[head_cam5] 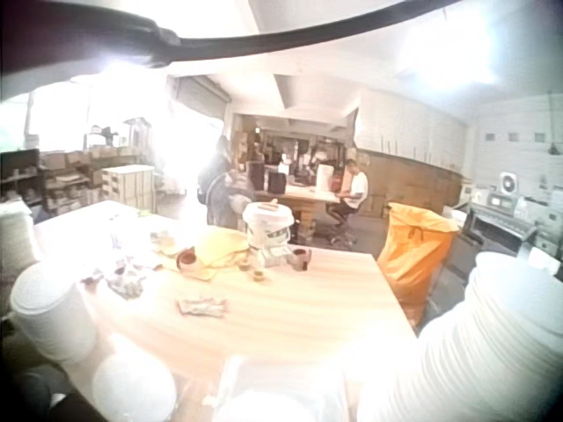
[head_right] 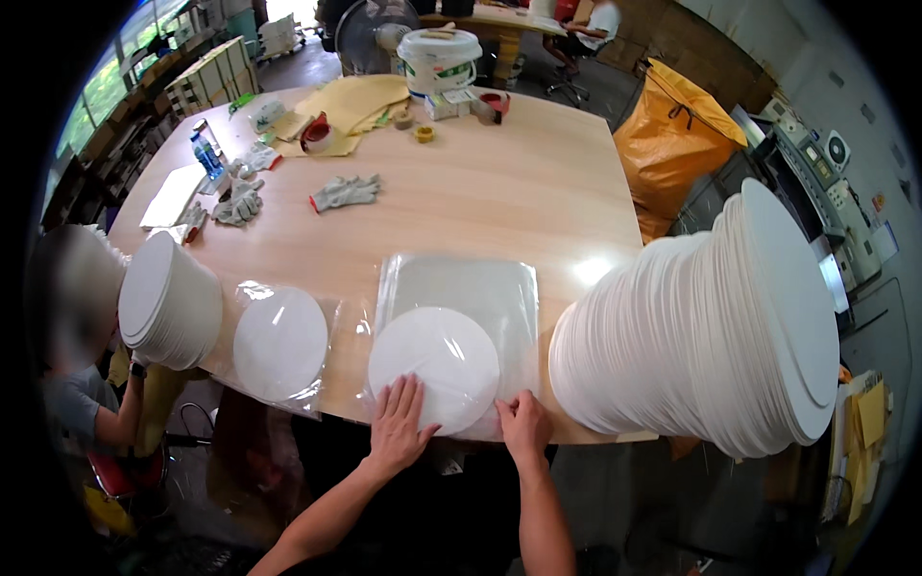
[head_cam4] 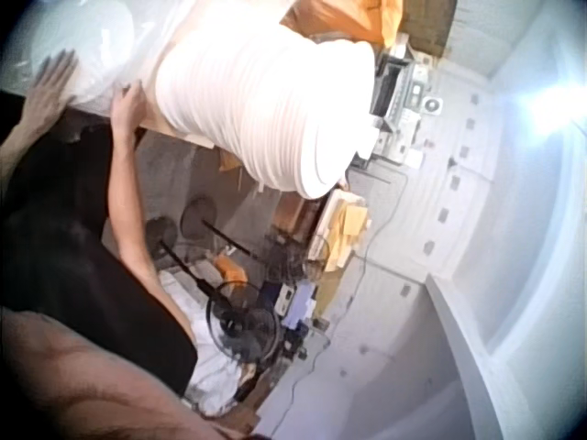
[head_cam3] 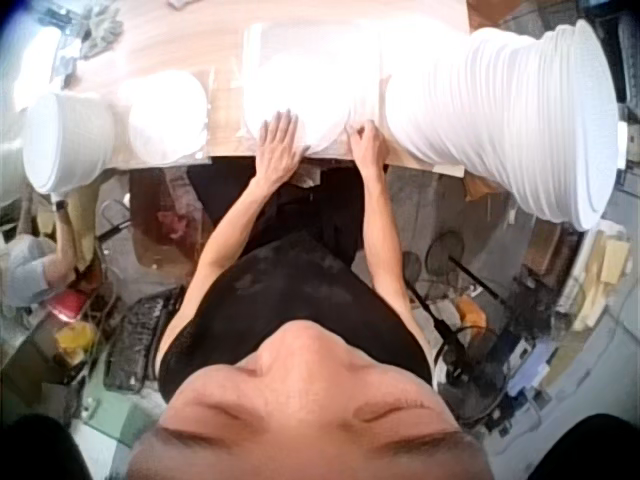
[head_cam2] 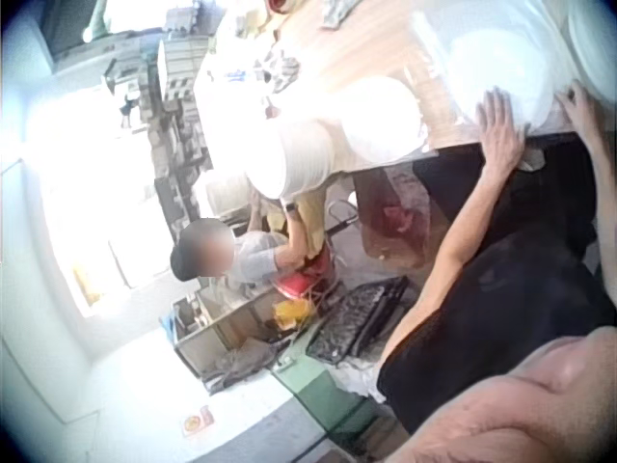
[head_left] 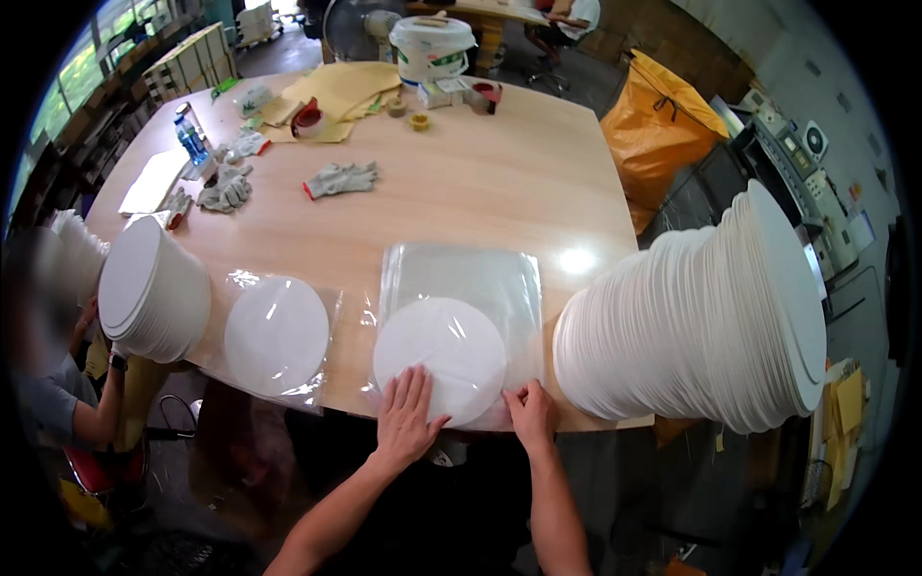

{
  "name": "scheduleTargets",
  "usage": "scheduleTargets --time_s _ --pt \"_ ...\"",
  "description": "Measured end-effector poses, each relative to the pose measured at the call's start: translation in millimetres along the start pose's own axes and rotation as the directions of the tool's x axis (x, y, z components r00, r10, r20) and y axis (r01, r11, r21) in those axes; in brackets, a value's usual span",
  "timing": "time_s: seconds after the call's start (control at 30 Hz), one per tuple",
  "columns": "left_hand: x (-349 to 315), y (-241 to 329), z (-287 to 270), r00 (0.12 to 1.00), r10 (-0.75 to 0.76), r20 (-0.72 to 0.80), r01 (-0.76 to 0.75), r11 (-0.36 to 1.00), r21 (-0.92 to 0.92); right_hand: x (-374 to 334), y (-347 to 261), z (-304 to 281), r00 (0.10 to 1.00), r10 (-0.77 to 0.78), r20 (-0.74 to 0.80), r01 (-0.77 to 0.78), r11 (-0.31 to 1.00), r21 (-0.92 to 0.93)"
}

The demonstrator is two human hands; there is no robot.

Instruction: The person places white circular paper discs into plastic bags and seals the bags by hand while standing at a large work table.

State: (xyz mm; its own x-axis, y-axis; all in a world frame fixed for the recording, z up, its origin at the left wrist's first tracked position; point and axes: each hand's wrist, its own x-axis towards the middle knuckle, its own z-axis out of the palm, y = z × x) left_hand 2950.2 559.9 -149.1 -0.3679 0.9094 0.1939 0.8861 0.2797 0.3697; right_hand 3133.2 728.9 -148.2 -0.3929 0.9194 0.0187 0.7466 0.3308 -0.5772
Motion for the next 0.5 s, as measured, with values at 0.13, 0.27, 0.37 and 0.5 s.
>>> scheduleTargets --time_s 0.13,0.27,0.37,0.5 --pt "-34.5 -40.7 -15.2 0.981 -0.187 -0.057 0.191 0.979 0.066 -4.0 -1.2 0.5 1.000 0.020 0.018 -0.020 1.000 -0.007" --pt "-51.3 -38.0 -14.6 0.992 -0.116 -0.055 0.117 0.993 0.029 -2.0 -0.2 1.1 1.000 0.013 0.018 -0.012 0.997 -0.076" --pt "-31.6 1.8 -20.2 0.998 0.047 0.035 -0.046 0.999 -0.014 -2.5 -21.8 -6.6 0.999 0.030 0.040 -0.022 0.984 -0.178" --pt "-10.2 8.0 14.2 0.995 0.095 0.036 -0.099 0.986 0.132 -12.3 -58.7 8.8 0.852 -0.490 -0.185 0.454 0.867 -0.203"
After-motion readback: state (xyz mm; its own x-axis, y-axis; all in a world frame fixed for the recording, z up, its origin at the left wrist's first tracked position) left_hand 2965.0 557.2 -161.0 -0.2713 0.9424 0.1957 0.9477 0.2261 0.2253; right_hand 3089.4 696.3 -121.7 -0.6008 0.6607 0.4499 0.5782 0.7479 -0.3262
